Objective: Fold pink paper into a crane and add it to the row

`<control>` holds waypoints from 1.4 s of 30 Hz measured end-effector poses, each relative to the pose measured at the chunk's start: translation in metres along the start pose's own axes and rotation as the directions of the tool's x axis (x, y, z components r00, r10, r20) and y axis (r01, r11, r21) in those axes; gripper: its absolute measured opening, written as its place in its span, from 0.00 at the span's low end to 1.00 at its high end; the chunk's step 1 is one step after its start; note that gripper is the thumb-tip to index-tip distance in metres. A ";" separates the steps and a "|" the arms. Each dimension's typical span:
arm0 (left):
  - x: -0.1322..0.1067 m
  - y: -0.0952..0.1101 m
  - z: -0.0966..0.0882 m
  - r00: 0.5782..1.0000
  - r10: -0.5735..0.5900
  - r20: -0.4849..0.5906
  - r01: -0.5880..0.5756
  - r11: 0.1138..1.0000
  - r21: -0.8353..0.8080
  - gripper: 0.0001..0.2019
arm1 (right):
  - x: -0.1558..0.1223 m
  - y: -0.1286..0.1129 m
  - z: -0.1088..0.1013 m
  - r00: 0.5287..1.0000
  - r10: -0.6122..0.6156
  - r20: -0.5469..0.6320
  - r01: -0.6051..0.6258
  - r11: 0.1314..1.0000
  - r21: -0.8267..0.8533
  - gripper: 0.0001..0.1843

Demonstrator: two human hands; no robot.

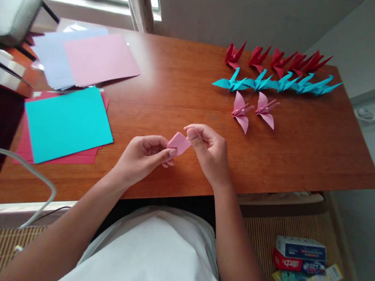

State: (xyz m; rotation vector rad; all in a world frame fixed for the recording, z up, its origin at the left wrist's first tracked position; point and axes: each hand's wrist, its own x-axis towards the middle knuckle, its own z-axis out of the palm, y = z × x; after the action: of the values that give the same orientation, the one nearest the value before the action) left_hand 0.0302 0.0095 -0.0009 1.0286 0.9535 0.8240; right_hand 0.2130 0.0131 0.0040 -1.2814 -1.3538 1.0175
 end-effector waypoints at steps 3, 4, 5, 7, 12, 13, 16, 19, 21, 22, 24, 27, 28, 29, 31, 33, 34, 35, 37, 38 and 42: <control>0.000 0.000 0.000 1.000 0.004 0.009 -0.004 1.000 0.014 0.13 | -0.003 0.000 -0.001 0.999 -0.050 0.010 0.050 0.996 -0.072 0.09; 0.001 0.000 0.001 1.000 0.008 0.012 -0.009 1.000 0.014 0.13 | -0.004 0.000 0.000 0.998 -0.063 0.004 0.063 0.994 -0.094 0.08; 0.001 0.001 0.001 1.000 0.013 0.014 -0.013 1.000 0.010 0.13 | -0.004 0.001 0.001 0.997 -0.070 -0.011 0.069 0.992 -0.107 0.08; 0.001 0.002 0.002 1.000 0.029 0.009 -0.029 1.000 -0.009 0.13 | -0.004 0.004 0.004 0.995 -0.063 -0.079 0.056 0.995 -0.086 0.08; 0.000 0.005 0.002 0.996 0.084 -0.037 -0.085 0.996 -0.017 0.13 | -0.006 0.014 0.012 0.973 0.064 -0.223 -0.030 0.988 0.152 0.10; 0.000 0.005 0.002 0.993 0.103 -0.064 -0.104 0.995 -0.010 0.13 | -0.007 0.015 0.014 0.974 0.090 -0.210 -0.052 0.983 0.178 0.11; 0.001 0.003 0.000 0.969 0.170 -0.177 -0.173 0.985 -0.003 0.13 | -0.011 0.013 0.016 0.982 0.135 -0.134 -0.105 0.972 0.211 0.11; 0.002 0.001 -0.002 0.940 0.227 -0.254 -0.235 0.972 0.001 0.12 | -0.014 0.008 0.018 0.988 0.152 -0.035 -0.141 0.965 0.221 0.14; 0.003 0.001 -0.001 0.923 0.270 -0.273 -0.279 0.960 0.005 0.12 | -0.015 0.005 0.021 0.988 0.152 -0.014 -0.146 0.967 0.210 0.14; 0.003 0.002 -0.001 0.919 0.285 -0.274 -0.296 0.955 0.002 0.11 | -0.016 0.004 0.023 0.989 0.149 -0.025 -0.141 0.969 0.203 0.13; 0.003 0.002 0.000 0.925 0.286 -0.248 -0.299 0.954 -0.014 0.10 | -0.016 0.003 0.027 0.988 0.141 -0.061 -0.127 0.973 0.192 0.12; 0.003 0.002 0.001 0.955 0.240 -0.174 -0.249 0.968 -0.033 0.11 | -0.017 0.003 0.033 0.987 0.120 -0.105 -0.103 0.983 0.152 0.12; 0.003 0.001 0.001 0.961 0.225 -0.160 -0.233 0.972 -0.033 0.11 | -0.018 0.003 0.034 0.988 0.104 -0.116 -0.090 0.989 0.115 0.12; 0.003 0.001 0.000 0.963 0.216 -0.159 -0.224 0.974 -0.031 0.12 | -0.018 0.004 0.035 0.989 0.078 -0.129 -0.071 0.996 0.061 0.12; 0.003 0.000 0.000 0.960 0.209 -0.188 -0.216 0.976 -0.018 0.12 | -0.020 0.005 0.036 0.987 -0.003 -0.159 -0.011 0.996 -0.086 0.11; 0.003 0.000 -0.001 0.954 0.205 -0.218 -0.211 0.978 -0.003 0.12 | -0.021 0.006 0.036 0.975 -0.118 -0.190 0.070 0.968 -0.242 0.10; 0.003 0.000 -0.001 0.953 0.201 -0.226 -0.207 0.978 0.001 0.12 | -0.022 0.006 0.035 0.964 -0.180 -0.197 0.112 0.943 -0.313 0.09; 0.003 0.000 -0.001 0.952 0.196 -0.233 -0.201 0.980 0.000 0.12 | -0.022 0.007 0.034 0.950 -0.243 -0.195 0.156 0.913 -0.376 0.08; 0.003 0.000 -0.001 0.953 0.178 -0.245 -0.187 0.982 -0.014 0.13 | -0.022 0.007 0.033 0.917 -0.361 -0.171 0.244 0.845 -0.476 0.08; 0.003 0.000 -0.001 0.953 0.170 -0.250 -0.182 0.983 -0.025 0.13 | -0.022 0.008 0.032 0.898 -0.413 -0.154 0.283 0.808 -0.516 0.08; 0.003 -0.001 -0.001 0.958 0.146 -0.247 -0.166 0.984 -0.061 0.13 | -0.021 0.010 0.031 0.833 -0.541 -0.113 0.362 0.689 -0.629 0.09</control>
State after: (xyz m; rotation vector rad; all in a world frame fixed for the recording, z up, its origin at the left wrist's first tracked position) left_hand 0.0305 0.0125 -0.0029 0.9555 1.0437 1.1316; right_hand 0.1838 -0.0057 -0.0134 -1.3501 -1.7008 0.0262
